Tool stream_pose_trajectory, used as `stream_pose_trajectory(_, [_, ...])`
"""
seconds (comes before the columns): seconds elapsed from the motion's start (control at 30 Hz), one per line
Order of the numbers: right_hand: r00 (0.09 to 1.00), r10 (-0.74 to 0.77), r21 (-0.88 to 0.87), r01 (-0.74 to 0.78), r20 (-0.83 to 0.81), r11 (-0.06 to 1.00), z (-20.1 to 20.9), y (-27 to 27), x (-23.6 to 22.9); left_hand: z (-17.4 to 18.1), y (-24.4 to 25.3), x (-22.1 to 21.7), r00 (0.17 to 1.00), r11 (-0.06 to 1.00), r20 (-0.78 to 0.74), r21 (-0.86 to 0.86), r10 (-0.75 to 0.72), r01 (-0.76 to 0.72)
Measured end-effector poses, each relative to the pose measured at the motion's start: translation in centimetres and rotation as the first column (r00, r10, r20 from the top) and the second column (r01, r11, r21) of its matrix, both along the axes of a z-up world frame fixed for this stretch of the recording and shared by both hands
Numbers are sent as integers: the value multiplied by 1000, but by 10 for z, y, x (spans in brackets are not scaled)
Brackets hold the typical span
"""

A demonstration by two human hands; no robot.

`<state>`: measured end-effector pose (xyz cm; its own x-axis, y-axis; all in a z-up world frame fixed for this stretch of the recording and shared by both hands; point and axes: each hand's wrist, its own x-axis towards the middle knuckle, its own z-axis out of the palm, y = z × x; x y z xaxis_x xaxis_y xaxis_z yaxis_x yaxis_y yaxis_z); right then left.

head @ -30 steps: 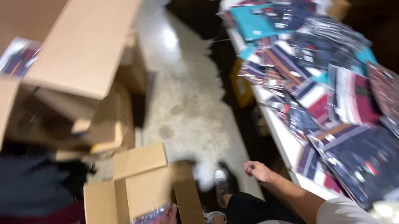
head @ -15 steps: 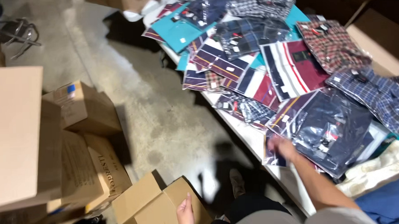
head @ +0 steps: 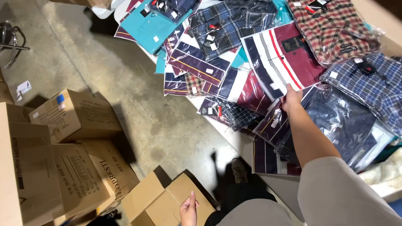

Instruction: The person picks up packaged shirts from a table and places them into cardboard boxes on the floor.

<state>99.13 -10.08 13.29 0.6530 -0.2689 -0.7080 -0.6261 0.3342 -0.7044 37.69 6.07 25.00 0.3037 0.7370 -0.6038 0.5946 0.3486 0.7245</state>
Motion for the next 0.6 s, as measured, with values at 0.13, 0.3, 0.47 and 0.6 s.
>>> stream_pose_trajectory(0.13, [1000, 13, 47, -13, 12, 999, 4, -4, -4, 7, 11, 30, 997, 995, -1, 61, -75, 75])
stream_pose_trajectory(0.3, [970, 38, 217, -92, 238, 972, 62, -19, -51, 26, 28, 75, 994, 994, 31, 30, -106, 105])
stream_pose_trajectory(0.47, [904, 329, 591, -428, 274, 683, 101, -16, -143, 19, 71, 98, 987, 991, 89, 31, -131, 129])
stream_pose_trajectory(0.6, [802, 594, 747, 356, 64, -562, 69, -28, -189, 65, 119, 121, 966, 997, 256, -54, -47, 63])
